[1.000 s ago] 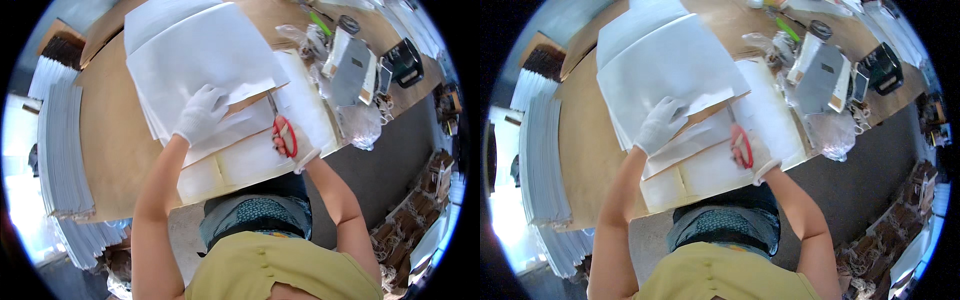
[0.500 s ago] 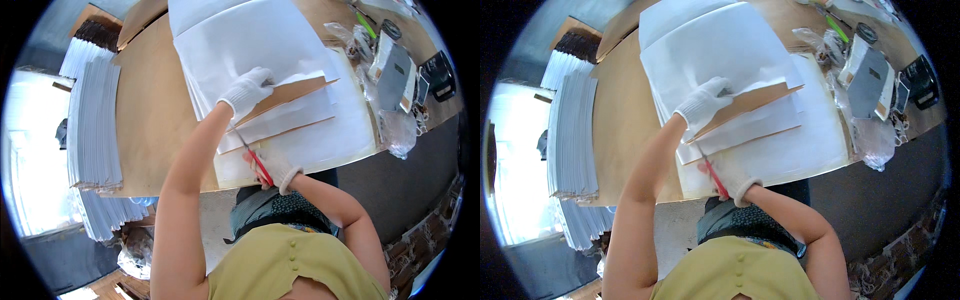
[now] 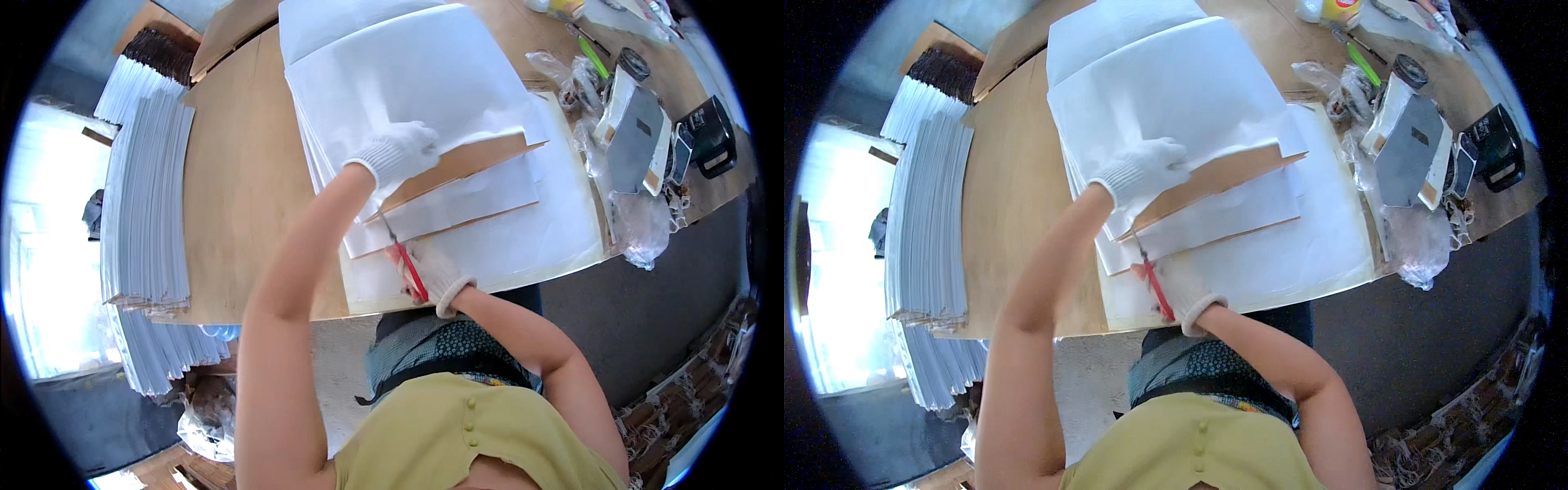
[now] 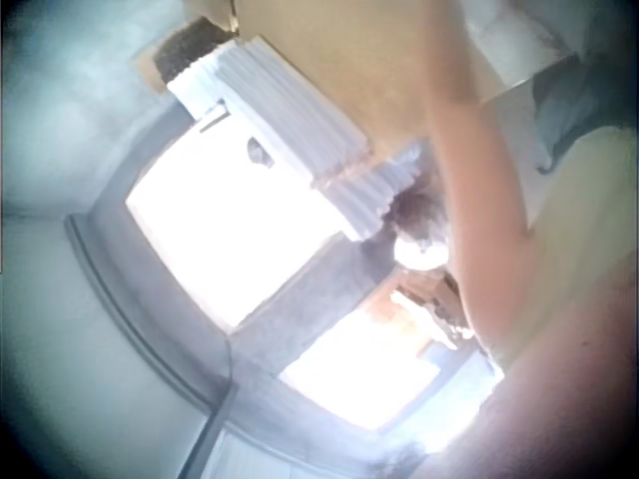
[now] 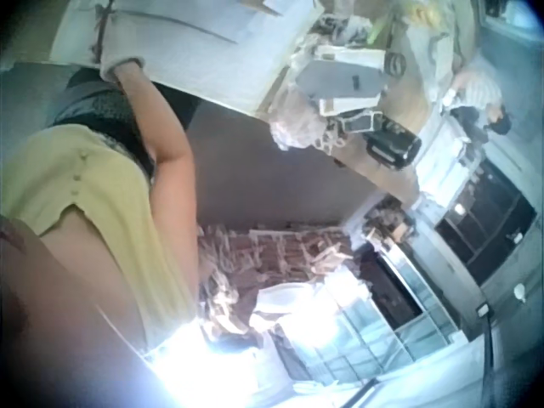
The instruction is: The person uses red-handled scissors to trim the edges of a stack of white paper sheets on a wooden table. After cutting, the person folds the trimmed sheets around a rectangular cardboard piece and smooths the paper with a metal tool.
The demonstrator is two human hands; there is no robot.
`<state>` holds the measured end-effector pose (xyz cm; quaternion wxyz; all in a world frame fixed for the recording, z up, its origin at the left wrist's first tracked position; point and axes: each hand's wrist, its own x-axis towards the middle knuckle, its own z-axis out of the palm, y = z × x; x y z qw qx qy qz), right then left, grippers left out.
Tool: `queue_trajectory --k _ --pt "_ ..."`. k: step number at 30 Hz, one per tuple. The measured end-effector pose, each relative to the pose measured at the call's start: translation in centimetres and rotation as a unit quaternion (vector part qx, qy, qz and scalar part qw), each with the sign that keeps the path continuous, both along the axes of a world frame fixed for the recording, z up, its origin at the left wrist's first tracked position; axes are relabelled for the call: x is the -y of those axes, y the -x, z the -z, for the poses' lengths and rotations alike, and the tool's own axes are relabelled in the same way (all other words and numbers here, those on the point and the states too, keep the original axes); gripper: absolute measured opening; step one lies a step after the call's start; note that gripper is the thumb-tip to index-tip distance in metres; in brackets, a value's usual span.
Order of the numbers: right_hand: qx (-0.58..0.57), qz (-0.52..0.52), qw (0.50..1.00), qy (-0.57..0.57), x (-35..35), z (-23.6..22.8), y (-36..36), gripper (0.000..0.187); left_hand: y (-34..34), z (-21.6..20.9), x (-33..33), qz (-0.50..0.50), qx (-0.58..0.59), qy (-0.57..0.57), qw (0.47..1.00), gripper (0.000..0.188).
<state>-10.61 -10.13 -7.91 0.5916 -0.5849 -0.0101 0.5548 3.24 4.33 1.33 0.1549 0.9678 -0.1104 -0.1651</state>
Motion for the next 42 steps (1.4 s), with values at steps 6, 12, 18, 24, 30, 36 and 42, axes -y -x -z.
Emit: queue_trajectory --k 6,12,18,24,30,36,42 --pt "-0.014 0.032 0.999 -0.031 5.0 -3.3 0.4 0.023 -0.4 -12.3 -3.3 -0.084 0.381 -0.306 0.869 0.030" --pt "0.001 0.217 0.969 -0.114 10.2 0.9 -3.8 0.056 1.8 -12.1 0.7 -0.052 0.622 -0.041 0.780 0.031" --pt "-0.105 0.247 0.951 -0.152 10.2 -2.5 -5.1 0.085 3.9 3.7 2.4 0.008 0.183 0.056 0.981 0.036" --pt "0.025 0.185 0.975 -0.124 9.8 -2.0 -7.9 0.084 4.5 3.8 4.7 -0.058 0.199 0.049 0.977 0.045" --pt "-0.119 0.251 0.951 -0.138 10.2 0.3 -6.4 0.091 3.5 4.3 4.4 -0.012 0.145 -0.019 0.989 0.048" --pt "-0.047 0.215 0.970 -0.100 10.0 -2.3 -8.1 0.086 2.7 5.7 4.5 -0.017 0.086 0.104 0.991 0.038" --pt "0.011 0.149 0.989 -0.001 13.8 -2.6 -5.3 0.068 3.2 -0.3 5.6 -0.128 0.092 0.071 0.985 0.051"
